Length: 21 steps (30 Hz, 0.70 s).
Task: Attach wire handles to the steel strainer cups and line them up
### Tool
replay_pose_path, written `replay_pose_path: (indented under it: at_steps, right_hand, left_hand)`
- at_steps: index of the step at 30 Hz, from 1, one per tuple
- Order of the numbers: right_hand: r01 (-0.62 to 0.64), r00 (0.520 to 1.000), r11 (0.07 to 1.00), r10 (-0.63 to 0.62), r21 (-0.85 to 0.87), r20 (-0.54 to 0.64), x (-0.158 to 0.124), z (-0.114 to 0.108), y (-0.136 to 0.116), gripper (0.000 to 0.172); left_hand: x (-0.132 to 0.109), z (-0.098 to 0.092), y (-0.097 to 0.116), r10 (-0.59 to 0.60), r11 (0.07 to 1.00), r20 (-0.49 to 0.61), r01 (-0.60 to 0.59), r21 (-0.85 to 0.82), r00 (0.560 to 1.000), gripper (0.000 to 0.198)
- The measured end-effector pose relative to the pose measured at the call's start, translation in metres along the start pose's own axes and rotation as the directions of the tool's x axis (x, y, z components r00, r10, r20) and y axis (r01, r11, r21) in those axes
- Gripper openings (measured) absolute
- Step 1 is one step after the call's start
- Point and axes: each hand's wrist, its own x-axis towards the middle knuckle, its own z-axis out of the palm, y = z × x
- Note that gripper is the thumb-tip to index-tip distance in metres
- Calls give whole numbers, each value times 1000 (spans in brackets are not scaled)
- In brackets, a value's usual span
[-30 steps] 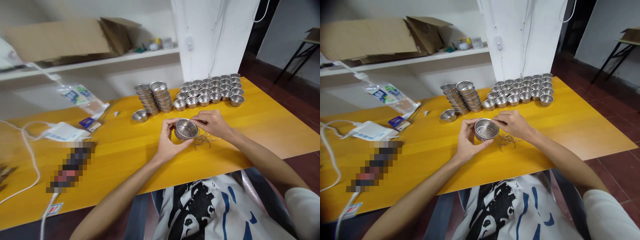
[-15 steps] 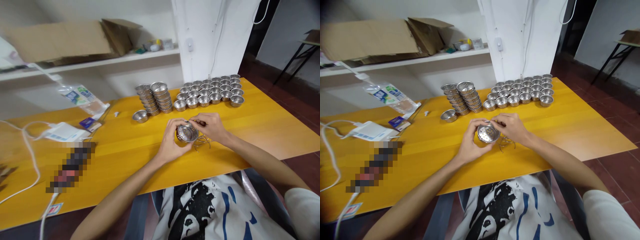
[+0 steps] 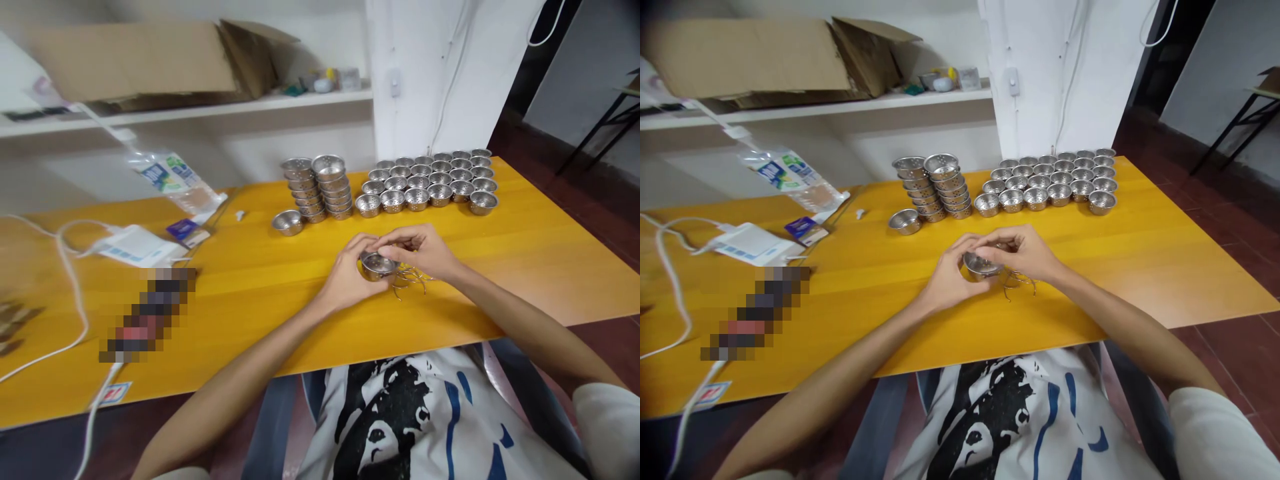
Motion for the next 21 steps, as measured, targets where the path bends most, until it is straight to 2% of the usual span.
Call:
replay_pose_path:
  at_steps: [5,11,17,21]
  right_hand:
    - [29,1000,988,-28,-154,9,1,1,6,40]
    - [-63,996,984,73,-167,49,0,2,9,46]
    - [-55,998,981,61,-184,24,-3,6,10,47]
    - [-99,994,984,105,-148,35,-3,9,10,51]
  left_hand:
    - [2,-4,-6,-66,991,27,69,-114,997,40]
    - [2,-5,-14,-65,981,56,74,-178,996,41]
    - [2,-3,-13,-58,984,60,67,-165,996,36]
    - [1,-4,-10,-111,981,56,119,-151,992,40]
